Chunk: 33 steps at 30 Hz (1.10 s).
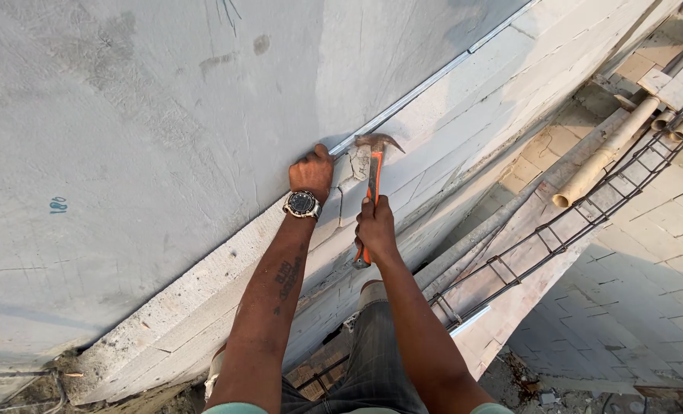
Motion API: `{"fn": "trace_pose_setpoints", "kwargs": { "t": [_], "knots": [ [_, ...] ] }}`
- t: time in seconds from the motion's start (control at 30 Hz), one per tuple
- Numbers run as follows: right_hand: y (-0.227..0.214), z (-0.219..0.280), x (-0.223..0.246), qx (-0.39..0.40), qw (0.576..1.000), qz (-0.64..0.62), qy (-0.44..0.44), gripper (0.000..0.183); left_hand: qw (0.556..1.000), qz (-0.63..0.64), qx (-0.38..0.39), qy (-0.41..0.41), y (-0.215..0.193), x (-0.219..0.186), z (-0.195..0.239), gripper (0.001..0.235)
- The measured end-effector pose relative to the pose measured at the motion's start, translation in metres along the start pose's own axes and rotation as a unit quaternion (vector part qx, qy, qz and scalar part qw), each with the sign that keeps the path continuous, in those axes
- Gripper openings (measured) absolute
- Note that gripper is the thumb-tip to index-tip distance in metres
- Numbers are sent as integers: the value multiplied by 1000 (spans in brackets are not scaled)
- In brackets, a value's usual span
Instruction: The person cuts a long metal strip with pliers, then carries it to a wall and hammers it into place along a horizontal groove. They continue hammering the strip along the wall, adjusting its position as needed.
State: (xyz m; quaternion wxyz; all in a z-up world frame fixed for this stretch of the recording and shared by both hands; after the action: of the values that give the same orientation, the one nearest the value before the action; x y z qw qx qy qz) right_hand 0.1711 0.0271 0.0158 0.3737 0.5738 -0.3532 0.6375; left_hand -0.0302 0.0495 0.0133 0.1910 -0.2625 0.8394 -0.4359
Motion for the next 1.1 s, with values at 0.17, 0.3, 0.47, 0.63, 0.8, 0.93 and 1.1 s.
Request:
{"fn": "trace_pose_setpoints", "kwargs": {
  "t": [0.17,0.3,0.47,0.63,0.8,0.93,1.1],
  "knots": [
    [-13,14,6,-40,997,-53,-49,21,999,3,-34,0,5,1,7,31],
    [-15,3,14,-97,990,14,-104,21,998,-2,-63,4,2,-2,5,24],
    [-27,-17,27,-29,998,0,-64,21,999,-5,-40,9,3,-1,5,13],
    [-32,-16,21,-103,993,-17,-60,21,998,-28,-62,13,3,-4,7,12],
    [-51,-29,11,-6,999,-24,28,22,1000,5,-19,7,4,-2,10,24],
    [-70,10,-2,-77,994,-66,-31,19,999,10,-42,1,-11,0,12,30],
    [-89,45,-47,-74,989,-126,4,24,998,56,20,-33,-38,-2,10,40]
  ]
}}
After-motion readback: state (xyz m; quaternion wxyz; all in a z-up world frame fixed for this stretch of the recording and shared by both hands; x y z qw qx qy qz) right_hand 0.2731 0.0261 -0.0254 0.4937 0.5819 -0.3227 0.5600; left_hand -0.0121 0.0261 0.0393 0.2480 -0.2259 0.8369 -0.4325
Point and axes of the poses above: each hand's wrist, its own z-axis away from the middle knuckle, its own y-axis out of the palm, x = y × z, the point moved 5 cm from there along -z, towards the middle knuckle, and after that the axes turned 8 degrees about -y, right-handed, at the moved point
